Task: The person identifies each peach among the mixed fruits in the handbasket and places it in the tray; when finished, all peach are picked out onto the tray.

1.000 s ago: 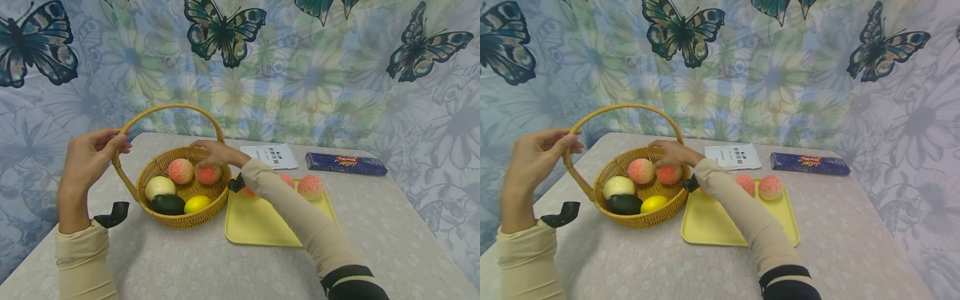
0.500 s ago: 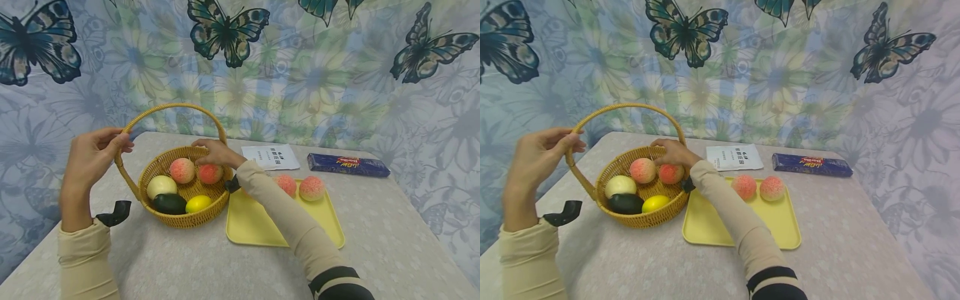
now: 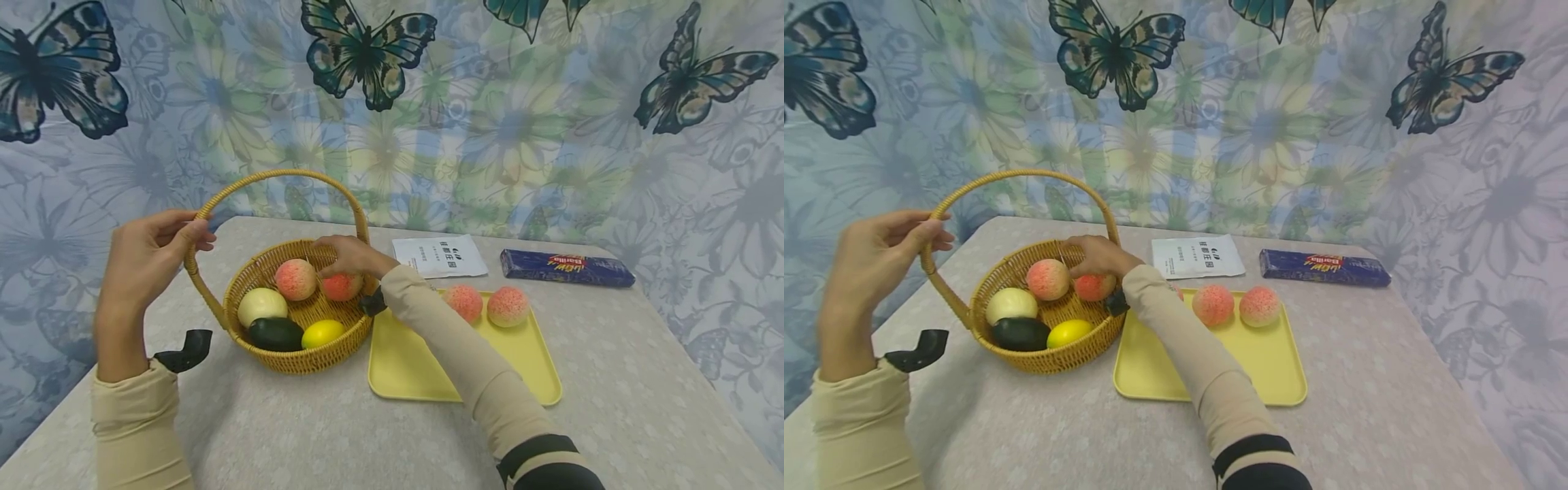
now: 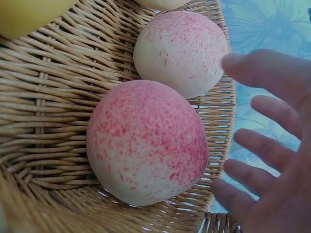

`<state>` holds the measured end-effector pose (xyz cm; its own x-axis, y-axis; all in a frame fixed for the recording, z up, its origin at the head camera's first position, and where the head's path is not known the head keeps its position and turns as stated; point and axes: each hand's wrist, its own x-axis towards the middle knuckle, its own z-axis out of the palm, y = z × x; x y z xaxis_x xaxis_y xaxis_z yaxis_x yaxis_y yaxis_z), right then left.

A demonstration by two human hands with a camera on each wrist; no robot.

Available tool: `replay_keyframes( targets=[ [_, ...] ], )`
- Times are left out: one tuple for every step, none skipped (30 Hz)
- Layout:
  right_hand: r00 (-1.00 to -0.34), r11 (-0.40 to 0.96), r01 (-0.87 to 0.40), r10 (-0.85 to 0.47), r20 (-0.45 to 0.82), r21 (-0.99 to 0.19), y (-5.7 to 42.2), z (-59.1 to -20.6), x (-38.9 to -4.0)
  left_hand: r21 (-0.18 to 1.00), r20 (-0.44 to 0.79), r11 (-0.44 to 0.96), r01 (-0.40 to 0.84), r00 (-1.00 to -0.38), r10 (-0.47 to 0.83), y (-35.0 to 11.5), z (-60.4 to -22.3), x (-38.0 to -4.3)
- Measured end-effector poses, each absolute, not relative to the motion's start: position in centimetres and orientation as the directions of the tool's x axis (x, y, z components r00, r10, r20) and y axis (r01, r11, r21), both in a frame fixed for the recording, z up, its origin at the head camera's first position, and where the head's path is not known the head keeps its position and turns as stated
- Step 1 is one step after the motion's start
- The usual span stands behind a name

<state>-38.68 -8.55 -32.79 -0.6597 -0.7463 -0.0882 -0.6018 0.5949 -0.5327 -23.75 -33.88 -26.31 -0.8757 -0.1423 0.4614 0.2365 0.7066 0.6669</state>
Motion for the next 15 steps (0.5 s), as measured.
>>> replay_keyframes(
  targets=[
    [-0.660, 0.605, -0.590, -0.743, -0.113, -0.534, -8.52, -32.84, -38.65, 0.666, 0.464, 0.706, 0.240, -0.874, -0.141, -33.87, -26.32, -23.76],
    [-0.657, 0.611, -0.576, -0.741, -0.137, -0.542, -8.49, -32.90, -38.67, 0.666, 0.464, 0.706, 0.240, -0.874, -0.141, -33.88, -26.32, -23.78],
    [-0.655, 0.617, -0.571, -0.740, -0.152, -0.542, -8.47, -32.98, -38.67, 0.664, 0.465, 0.708, 0.239, -0.874, -0.141, -33.88, -26.32, -23.79],
    [-0.653, 0.622, -0.563, -0.739, -0.168, -0.544, -8.44, -33.05, -38.65, 0.664, 0.465, 0.709, 0.239, -0.874, -0.141, -33.87, -26.31, -23.80],
    [-0.650, 0.627, -0.562, -0.738, -0.181, -0.539, -8.42, -33.13, -38.65, 0.663, 0.465, 0.710, 0.238, -0.874, -0.141, -33.86, -26.31, -23.80],
    [-0.648, 0.633, -0.556, -0.736, -0.195, -0.539, -8.39, -33.23, -38.66, 0.663, 0.464, 0.710, 0.237, -0.874, -0.141, -33.84, -26.30, -23.80],
    [-0.643, 0.636, -0.559, -0.738, -0.207, -0.532, -8.36, -33.31, -38.66, 0.664, 0.463, 0.709, 0.237, -0.875, -0.141, -33.83, -26.28, -23.79],
    [-0.634, 0.638, -0.566, -0.742, -0.219, -0.522, -8.34, -33.37, -38.68, 0.664, 0.461, 0.709, 0.236, -0.876, -0.140, -33.85, -26.24, -23.84],
    [-0.626, 0.641, -0.580, -0.746, -0.227, -0.503, -8.31, -33.43, -38.68, 0.664, 0.461, 0.709, 0.237, -0.876, -0.139, -33.87, -26.21, -23.88],
    [-0.619, 0.643, -0.585, -0.748, -0.240, -0.495, -8.27, -33.46, -38.68, 0.665, 0.460, 0.708, 0.238, -0.877, -0.138, -33.90, -26.17, -23.92],
    [-0.610, 0.643, -0.591, -0.751, -0.251, -0.488, -8.22, -33.47, -38.65, 0.665, 0.459, 0.708, 0.237, -0.878, -0.136, -33.92, -26.13, -23.96],
    [-0.603, 0.643, -0.593, -0.754, -0.261, -0.485, -8.18, -33.46, -38.63, 0.665, 0.457, 0.708, 0.237, -0.879, -0.135, -33.94, -26.10, -24.01],
    [-0.596, 0.642, -0.600, -0.756, -0.269, -0.477, -8.15, -33.45, -38.60, 0.665, 0.457, 0.708, 0.237, -0.879, -0.135, -33.96, -26.06, -24.05],
    [-0.595, 0.644, -0.599, -0.756, -0.275, -0.476, -8.12, -33.42, -38.56, 0.665, 0.456, 0.708, 0.236, -0.880, -0.135, -33.98, -26.03, -24.09],
    [-0.598, 0.651, -0.590, -0.750, -0.283, -0.478, -8.08, -33.40, -38.53, 0.666, 0.454, 0.708, 0.235, -0.881, -0.135, -34.00, -26.00, -24.13]
  ],
)
